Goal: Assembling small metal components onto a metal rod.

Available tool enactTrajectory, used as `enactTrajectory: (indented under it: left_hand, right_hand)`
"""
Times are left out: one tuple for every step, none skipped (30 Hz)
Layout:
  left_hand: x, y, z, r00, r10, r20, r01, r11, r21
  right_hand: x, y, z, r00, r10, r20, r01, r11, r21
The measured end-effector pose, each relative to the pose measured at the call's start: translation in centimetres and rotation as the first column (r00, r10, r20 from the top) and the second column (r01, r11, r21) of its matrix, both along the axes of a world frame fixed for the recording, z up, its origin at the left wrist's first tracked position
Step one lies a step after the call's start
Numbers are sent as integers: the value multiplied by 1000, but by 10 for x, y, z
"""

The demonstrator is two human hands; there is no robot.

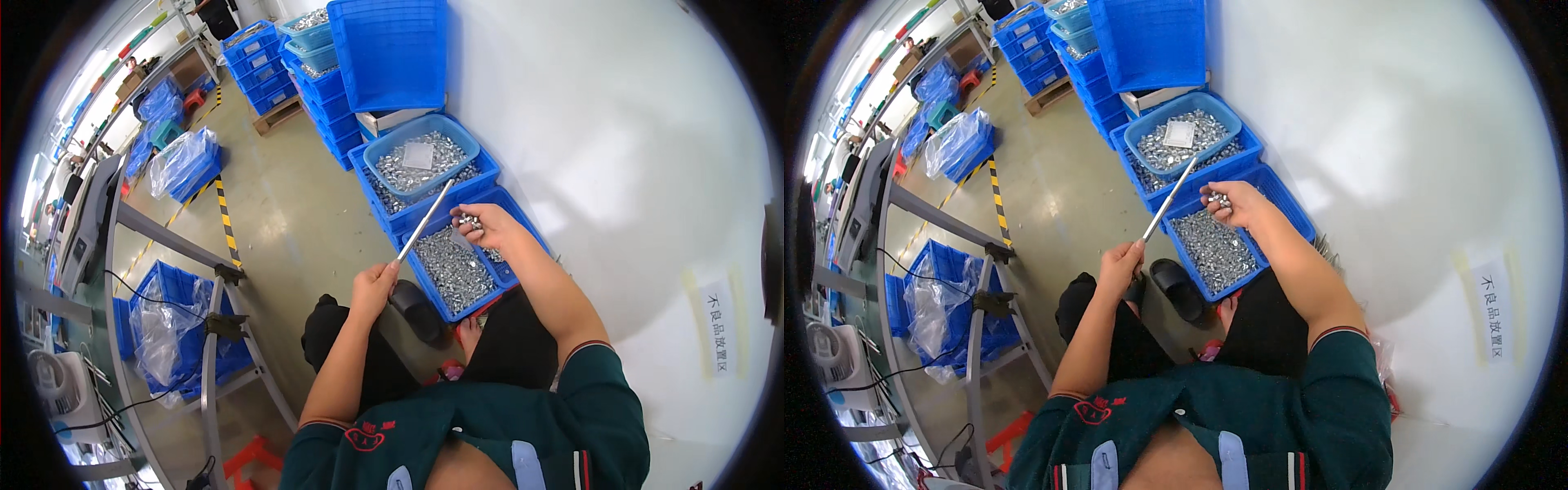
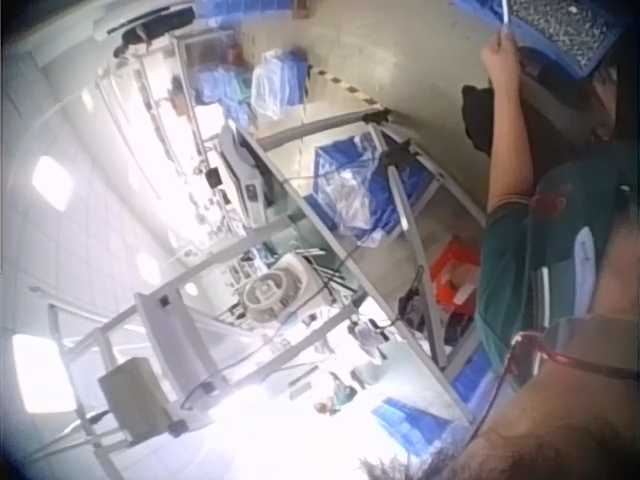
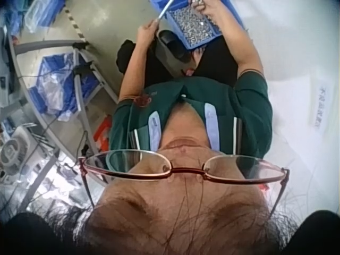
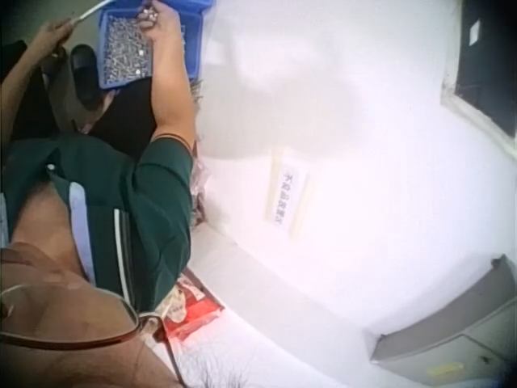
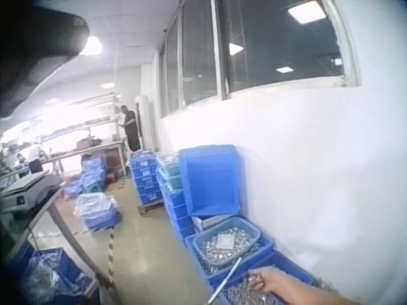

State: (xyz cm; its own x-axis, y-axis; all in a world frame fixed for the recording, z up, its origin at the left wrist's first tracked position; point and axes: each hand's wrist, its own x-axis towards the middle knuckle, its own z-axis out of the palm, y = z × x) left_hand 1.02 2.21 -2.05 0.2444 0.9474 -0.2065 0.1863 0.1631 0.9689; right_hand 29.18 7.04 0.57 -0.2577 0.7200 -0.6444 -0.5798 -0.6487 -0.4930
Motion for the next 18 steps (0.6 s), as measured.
enactTrajectory:
  left_hand:
    - [0,0,1,1000,0,4,0,1000,3]
    - [0,0,1,1000,-10,-19,11,1000,24]
    - [0,0,2,999,-20,-42,22,999,45]
    - [-2,0,0,999,-20,-39,22,999,49]
    - [-3,0,-4,997,-21,-69,24,998,50]
    - [-4,0,-6,995,-21,-99,26,998,50]
    - [-4,0,-7,995,-19,-99,24,998,52]
    - [-4,-1,-7,995,-24,-97,30,998,59]
    - [-4,-1,-7,995,-29,-95,36,997,66]
    - [-3,-2,-4,995,-29,-93,36,997,68]
    - [-3,-3,0,992,-32,-118,41,996,77]
    - [-2,-4,3,989,-34,-143,47,995,86]
    - [-3,-4,2,989,-32,-144,45,995,88]
    - [-3,-5,1,987,-34,-158,51,993,103]
    - [-3,-5,0,984,-36,-172,57,991,117]
    - [-4,-5,0,984,-36,-173,57,991,118]
    - [-4,-6,0,983,-37,-181,59,991,117]
    - [-4,-6,-1,981,-39,-189,62,991,116]
  right_hand:
    - [-2,-4,11,999,-32,-28,33,999,20]
    - [-1,-5,12,999,-32,-24,32,999,23]
    - [1,-4,11,999,-17,-37,21,995,93]
    - [0,-4,12,999,-3,-49,11,986,164]
    - [2,-5,15,998,23,-53,-14,985,171]
    - [1,-6,16,998,25,-51,-15,984,176]
    - [1,-7,17,999,-5,-39,14,976,219]
    - [0,-8,17,999,-36,-30,42,964,261]
    - [-1,-9,18,999,-33,-30,40,964,263]
    - [0,-9,21,997,-61,-50,72,960,271]
    - [0,-10,23,994,-88,-70,104,955,279]
    - [2,-10,23,994,-88,-69,104,954,280]
    - [3,-9,23,994,-65,-83,87,953,291]
    - [3,-9,23,994,-42,-97,70,951,301]
    - [4,-9,23,994,-41,-98,69,950,304]
    - [2,-9,25,994,-59,-95,85,949,303]
    - [1,-10,27,993,-77,-92,102,948,302]
    - [0,-10,28,993,-77,-93,102,948,302]
